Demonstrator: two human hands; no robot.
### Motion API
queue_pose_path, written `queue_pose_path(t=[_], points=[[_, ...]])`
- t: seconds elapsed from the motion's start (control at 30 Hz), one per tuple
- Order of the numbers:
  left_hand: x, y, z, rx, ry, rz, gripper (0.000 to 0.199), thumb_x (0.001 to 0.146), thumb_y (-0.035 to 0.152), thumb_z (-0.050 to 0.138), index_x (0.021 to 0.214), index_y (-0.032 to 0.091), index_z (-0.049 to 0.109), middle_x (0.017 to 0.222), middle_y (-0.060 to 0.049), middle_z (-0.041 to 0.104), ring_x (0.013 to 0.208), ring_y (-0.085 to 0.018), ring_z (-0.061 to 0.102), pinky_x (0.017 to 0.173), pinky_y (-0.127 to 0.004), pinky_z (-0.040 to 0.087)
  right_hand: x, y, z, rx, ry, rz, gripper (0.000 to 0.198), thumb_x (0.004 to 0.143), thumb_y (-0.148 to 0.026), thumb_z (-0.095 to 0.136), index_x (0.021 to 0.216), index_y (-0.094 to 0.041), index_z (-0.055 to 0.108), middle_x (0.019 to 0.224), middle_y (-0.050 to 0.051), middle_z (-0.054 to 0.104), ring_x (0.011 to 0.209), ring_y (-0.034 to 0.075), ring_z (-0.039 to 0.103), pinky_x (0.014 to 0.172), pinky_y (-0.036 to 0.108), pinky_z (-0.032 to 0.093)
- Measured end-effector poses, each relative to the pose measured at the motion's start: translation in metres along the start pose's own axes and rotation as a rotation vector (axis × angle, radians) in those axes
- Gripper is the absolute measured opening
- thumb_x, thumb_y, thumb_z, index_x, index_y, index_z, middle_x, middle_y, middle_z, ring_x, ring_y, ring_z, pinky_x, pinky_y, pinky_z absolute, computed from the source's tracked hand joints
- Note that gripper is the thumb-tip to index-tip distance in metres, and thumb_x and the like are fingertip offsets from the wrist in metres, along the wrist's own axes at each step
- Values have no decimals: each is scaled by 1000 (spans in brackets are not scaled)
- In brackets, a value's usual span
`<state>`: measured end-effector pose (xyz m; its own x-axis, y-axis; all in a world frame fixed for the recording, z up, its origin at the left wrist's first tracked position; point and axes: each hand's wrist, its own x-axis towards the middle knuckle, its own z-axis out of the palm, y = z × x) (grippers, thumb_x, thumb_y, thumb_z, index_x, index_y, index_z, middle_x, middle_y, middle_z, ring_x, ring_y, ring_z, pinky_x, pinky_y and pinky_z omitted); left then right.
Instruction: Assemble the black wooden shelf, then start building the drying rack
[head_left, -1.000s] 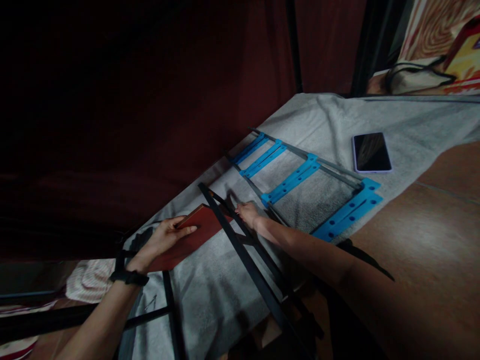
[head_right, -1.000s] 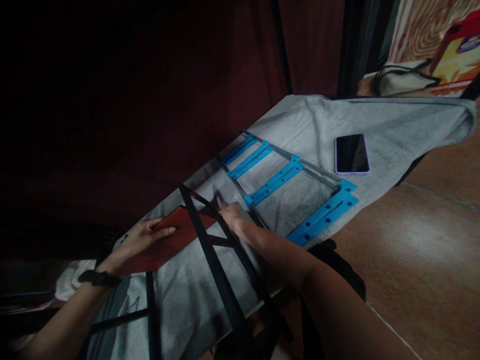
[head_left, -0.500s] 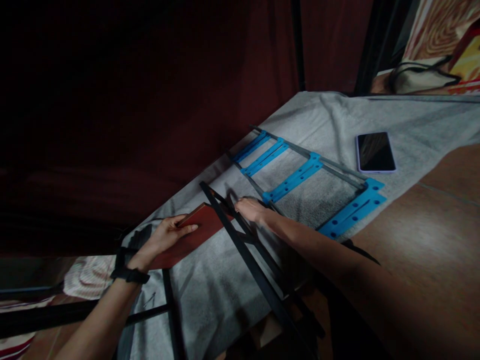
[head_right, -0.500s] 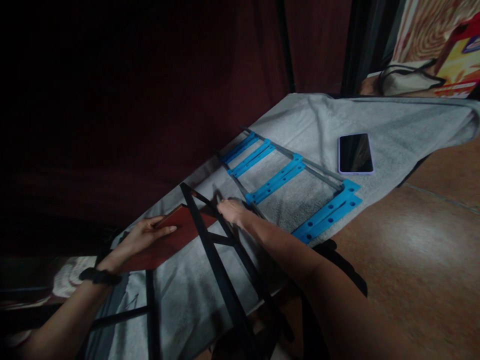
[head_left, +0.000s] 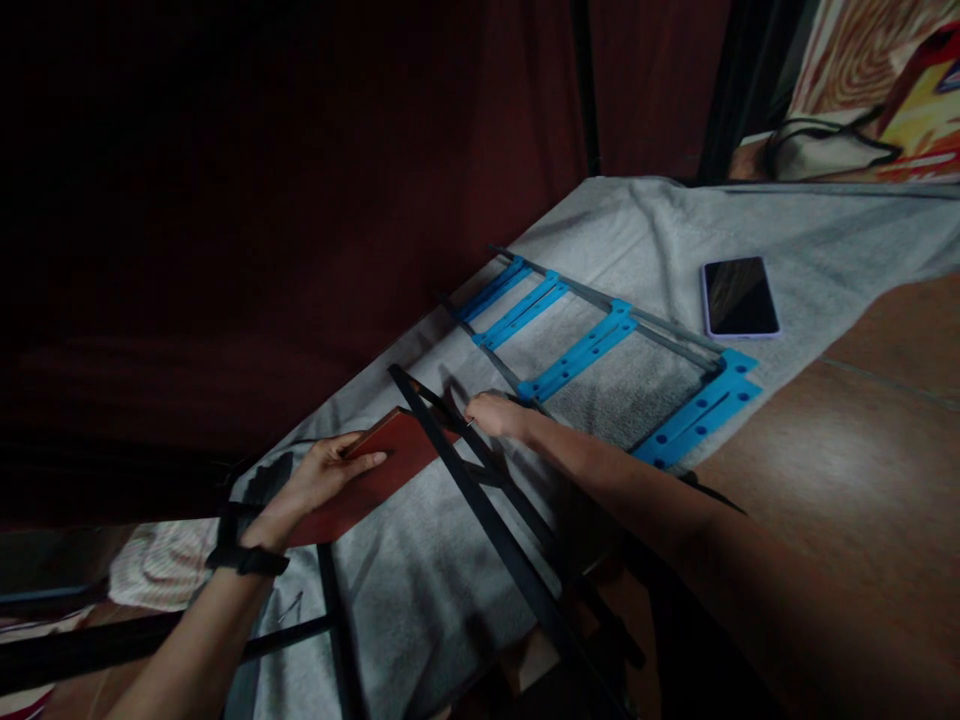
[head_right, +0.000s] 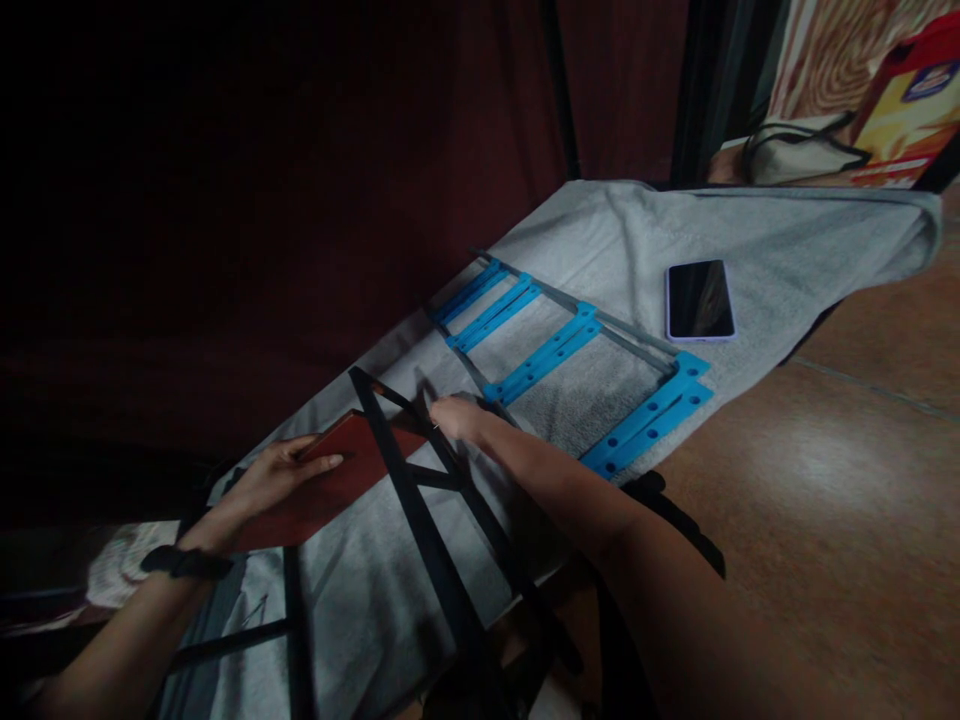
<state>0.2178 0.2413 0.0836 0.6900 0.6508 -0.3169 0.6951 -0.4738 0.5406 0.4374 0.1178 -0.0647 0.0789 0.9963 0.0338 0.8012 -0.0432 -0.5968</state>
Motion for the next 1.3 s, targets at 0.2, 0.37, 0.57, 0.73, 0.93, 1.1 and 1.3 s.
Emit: queue_pose_path(t=[0.2,0.37,0.57,0.73,0.93,1.1,1.3], points=[[-3,4,1,27,1,-33,53,62,63,77,93,20,74,88,-5,77,74,-25,71,61,-29,56,-6,-4,9,-163,88,-70,26,92,-9,46,104,-13,69,107,16,72,97,26,69,80,34,49],[-2,3,1,4,-18,-41,53,63,61,77,96,19,73,86,-5,77,71,-24,70,59,-28,55,-5,-2,11,-97,88,-44,22,93,-17,50,105,-15,67,104,14,72,95,24,68,79,31,48],[2,-5,1,5,-17,10,50,65,59,78,95,19,73,89,-5,76,73,-22,69,60,-26,54,-5,-1,11,-41,63,-30,18,88,-10,55,88,-16,72,100,10,71,93,21,66,80,27,45],[2,-7,3,-57,-34,-4,48,65,58,78,92,18,71,82,-4,74,68,-20,67,58,-26,53,-6,-1,10,-61,70,-35,20,89,-10,51,94,-16,70,106,11,68,98,19,63,85,26,42],[-1,-8,2,-116,-81,-21,47,66,56,77,92,18,68,81,-3,72,68,-18,66,59,-26,53,-5,-1,12,-47,26,14,18,89,-11,53,95,-15,70,108,11,69,101,19,63,85,23,42],[3,-16,-1,-141,-129,10,42,69,52,76,92,18,67,83,-1,72,69,-17,65,61,-24,52,-7,-1,19,-67,64,60,23,94,-15,48,101,-16,69,112,13,68,100,19,64,87,25,44],[4,-12,-2,-101,-119,-21,45,66,54,77,92,18,67,81,-1,71,69,-18,66,61,-25,52,-5,-1,23,-30,75,73,26,95,-16,45,103,-13,69,111,12,68,102,18,63,90,25,43]])
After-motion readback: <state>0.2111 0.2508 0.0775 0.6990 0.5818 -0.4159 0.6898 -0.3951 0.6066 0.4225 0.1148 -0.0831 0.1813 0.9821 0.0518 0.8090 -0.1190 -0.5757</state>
